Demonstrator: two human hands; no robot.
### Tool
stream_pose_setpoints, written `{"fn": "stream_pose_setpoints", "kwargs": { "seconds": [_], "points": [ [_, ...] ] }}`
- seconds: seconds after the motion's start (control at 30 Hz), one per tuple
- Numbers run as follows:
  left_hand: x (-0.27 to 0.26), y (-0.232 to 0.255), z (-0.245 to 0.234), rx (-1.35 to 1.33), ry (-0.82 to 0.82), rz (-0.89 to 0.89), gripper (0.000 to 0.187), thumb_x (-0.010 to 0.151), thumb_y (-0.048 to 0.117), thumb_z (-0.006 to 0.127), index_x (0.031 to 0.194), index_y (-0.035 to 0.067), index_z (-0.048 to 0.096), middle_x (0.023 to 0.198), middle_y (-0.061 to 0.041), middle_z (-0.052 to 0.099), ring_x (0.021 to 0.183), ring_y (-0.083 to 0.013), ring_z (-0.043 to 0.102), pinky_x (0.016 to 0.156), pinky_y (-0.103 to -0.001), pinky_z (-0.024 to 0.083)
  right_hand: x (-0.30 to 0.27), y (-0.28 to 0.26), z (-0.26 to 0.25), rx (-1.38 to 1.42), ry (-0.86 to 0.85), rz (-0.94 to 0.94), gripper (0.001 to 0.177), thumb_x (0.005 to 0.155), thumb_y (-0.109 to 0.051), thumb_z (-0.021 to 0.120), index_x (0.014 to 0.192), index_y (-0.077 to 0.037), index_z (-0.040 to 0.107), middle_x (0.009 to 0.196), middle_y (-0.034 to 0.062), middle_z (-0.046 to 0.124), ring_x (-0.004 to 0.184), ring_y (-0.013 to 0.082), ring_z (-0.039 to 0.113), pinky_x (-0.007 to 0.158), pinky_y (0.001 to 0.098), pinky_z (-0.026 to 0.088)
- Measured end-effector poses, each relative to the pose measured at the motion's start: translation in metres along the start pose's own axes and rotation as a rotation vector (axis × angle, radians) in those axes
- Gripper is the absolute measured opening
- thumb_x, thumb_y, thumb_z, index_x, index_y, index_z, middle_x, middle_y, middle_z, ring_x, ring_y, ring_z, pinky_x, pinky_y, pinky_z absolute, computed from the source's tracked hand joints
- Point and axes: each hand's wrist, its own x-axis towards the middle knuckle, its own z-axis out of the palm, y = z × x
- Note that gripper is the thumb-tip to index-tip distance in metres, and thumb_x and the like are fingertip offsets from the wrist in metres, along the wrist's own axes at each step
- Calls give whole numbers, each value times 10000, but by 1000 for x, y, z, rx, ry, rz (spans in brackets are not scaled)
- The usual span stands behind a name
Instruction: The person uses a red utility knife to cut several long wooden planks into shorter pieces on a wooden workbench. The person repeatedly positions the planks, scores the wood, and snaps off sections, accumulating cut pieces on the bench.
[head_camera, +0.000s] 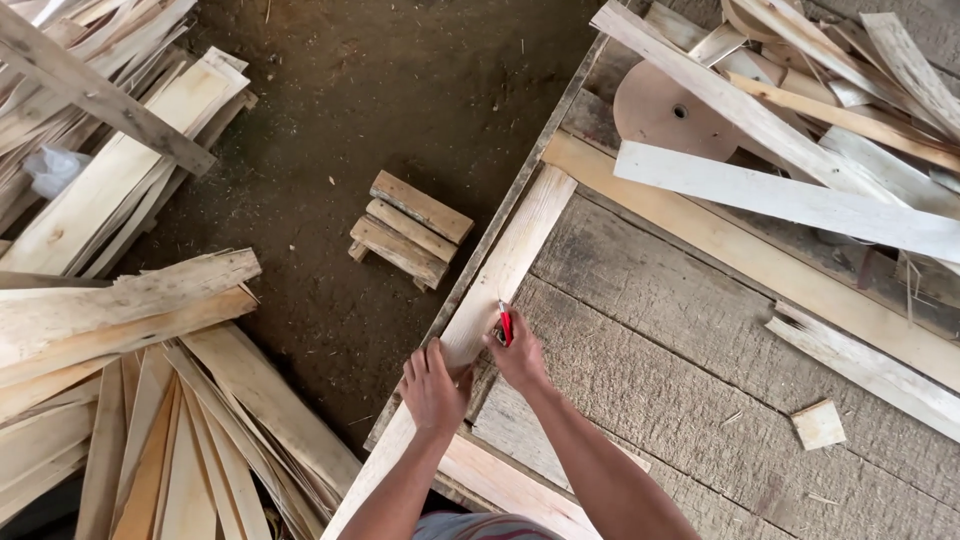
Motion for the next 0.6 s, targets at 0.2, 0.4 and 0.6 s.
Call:
{"fn": "stream_pose_setpoints", "kwargs": {
  "seconds": [0.2,0.4,0.6],
  "points": [
    [-7,-6,11,65,52,56,956,691,424,851,1507,161,429,1397,-12,388,1287,-252,416,975,-484,392,13,16,7,-39,2,-44,688,870,-329,759,1485,-181,487,1222,99,729,1233,356,634,1040,523,500],
    [-6,-17,15,69,119,136,877,724,440,824,1485,208,456,1392,12,380,1331,-246,360,1015,-505,297,25,23,16,-81,-5,-55,705,870,-324,767,1496,-160,487,1245,128,699,1249,378,616,1063,532,497],
    [-1,-18,8,86,83,194,816,799,494,776,1509,230,473,1533,-12,327,1425,-263,300,1094,-526,208,17,2,16,-119,21,-50,691,839,-343,781,1462,-173,534,1236,169,686,1215,400,636,1014,514,520]
  ]
}}
